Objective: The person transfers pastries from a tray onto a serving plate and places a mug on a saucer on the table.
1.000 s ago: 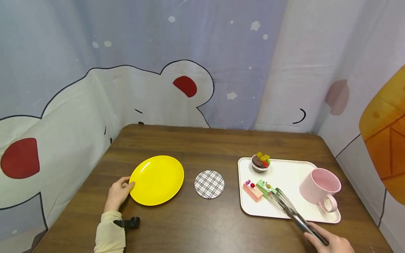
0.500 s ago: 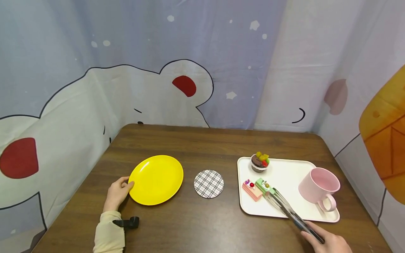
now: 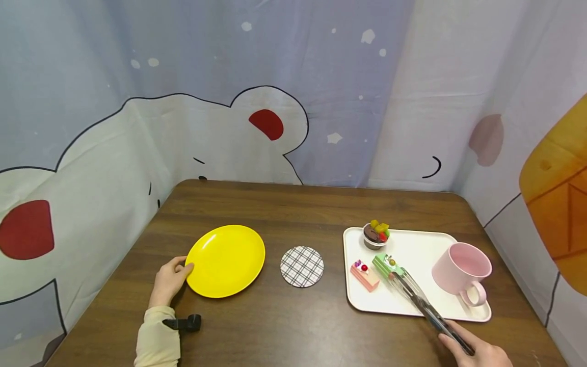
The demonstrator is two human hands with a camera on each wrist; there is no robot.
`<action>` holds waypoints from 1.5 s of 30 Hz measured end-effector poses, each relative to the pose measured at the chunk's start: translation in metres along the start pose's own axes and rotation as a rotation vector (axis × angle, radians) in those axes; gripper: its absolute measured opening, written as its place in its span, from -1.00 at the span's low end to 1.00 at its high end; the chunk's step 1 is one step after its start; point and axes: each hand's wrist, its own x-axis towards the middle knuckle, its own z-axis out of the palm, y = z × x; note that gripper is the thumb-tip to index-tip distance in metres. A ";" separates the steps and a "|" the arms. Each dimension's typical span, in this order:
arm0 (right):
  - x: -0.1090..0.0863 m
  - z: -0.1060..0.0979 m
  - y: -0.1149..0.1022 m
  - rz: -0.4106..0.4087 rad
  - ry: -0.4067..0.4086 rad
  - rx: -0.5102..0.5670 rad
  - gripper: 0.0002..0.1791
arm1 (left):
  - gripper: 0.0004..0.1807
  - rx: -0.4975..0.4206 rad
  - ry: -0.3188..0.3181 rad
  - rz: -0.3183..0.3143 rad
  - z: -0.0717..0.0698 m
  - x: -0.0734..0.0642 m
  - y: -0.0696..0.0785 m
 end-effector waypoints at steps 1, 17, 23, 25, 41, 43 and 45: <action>0.000 0.000 -0.001 0.003 0.005 0.005 -0.47 | -0.49 -0.002 0.001 0.001 0.000 0.000 0.000; 0.004 -0.005 -0.034 -0.044 0.111 0.099 -0.56 | -0.50 -0.007 0.006 0.013 -0.001 -0.001 0.001; 0.007 -0.001 -0.051 -0.005 0.116 0.120 -0.55 | -0.51 -0.013 0.005 0.010 -0.002 0.000 0.001; 0.009 0.002 -0.057 -0.029 0.156 0.148 -0.59 | -0.51 -0.013 0.005 0.007 -0.002 -0.001 0.001; 0.018 0.030 -0.095 -0.259 0.329 0.324 -0.66 | -0.50 -0.010 0.024 0.002 -0.001 -0.002 0.002; 0.019 0.032 -0.099 -0.280 0.325 0.339 -0.65 | -0.50 -0.008 0.025 0.004 -0.001 -0.002 0.002; 0.020 0.033 -0.103 -0.308 0.333 0.349 -0.63 | -0.51 -0.008 0.025 0.005 -0.001 -0.002 0.002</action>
